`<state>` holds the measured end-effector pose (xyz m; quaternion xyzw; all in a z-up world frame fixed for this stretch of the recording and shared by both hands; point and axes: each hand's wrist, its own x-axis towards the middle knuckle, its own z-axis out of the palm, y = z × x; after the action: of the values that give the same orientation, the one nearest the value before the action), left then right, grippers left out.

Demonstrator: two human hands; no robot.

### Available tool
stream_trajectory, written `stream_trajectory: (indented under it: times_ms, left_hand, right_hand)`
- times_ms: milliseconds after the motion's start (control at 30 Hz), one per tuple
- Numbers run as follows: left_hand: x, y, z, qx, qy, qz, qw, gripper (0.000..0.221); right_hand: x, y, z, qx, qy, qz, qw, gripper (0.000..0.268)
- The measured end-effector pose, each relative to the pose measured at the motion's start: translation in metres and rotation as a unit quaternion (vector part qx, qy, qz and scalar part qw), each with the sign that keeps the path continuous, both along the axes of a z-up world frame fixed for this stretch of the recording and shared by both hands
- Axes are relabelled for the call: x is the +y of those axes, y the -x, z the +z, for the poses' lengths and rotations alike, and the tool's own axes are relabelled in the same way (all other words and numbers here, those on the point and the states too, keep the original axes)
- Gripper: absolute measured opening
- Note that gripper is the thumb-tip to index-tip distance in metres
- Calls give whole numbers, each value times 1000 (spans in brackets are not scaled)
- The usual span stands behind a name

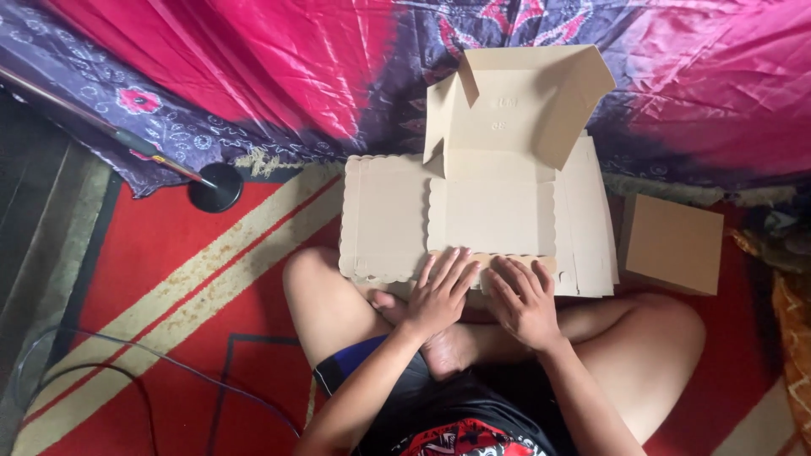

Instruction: Assembling cardboard boxes by folding flaps and pressing them into place.

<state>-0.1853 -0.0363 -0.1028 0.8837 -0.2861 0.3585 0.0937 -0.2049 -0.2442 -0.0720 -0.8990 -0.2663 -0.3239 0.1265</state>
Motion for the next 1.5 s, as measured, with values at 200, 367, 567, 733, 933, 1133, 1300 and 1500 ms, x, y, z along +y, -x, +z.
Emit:
stream_trajectory:
  times_ms: [200,367,567,733,933,1133,1300,1500]
  left_hand:
    - [1,0,4,-2,-3,6,1000,62]
    - [1,1,5,-1,0,7,1000,63]
    - [1,3,2,6,2,10,1000,66]
    - [2,4,2,8,-1,8,1000,67]
    - [3,6,1,6,-3,13,1000,68]
    - [1,8,0,6,8,11,1000,71]
    - [0,9,-1,17,8,-2,1000,73]
    - [11,-2,-6,19,7,-40,999,64]
  right_hand:
    - [3,0,2,4,6,-8,1000,42]
    - [2,0,-3,7,1,-7,1000,44]
    - [2,1,-1,6,5,-11,1000,45]
    - [1,1,-3,-1,6,-14,1000,45]
    - [1,3,-5,-6,3,-16,1000,41]
    - [8,6,2,-12,9,-20,1000,40]
    - [13,9,0,-10,33,-37,999,40]
    - [9,5,2,-9,15,-36,999,37]
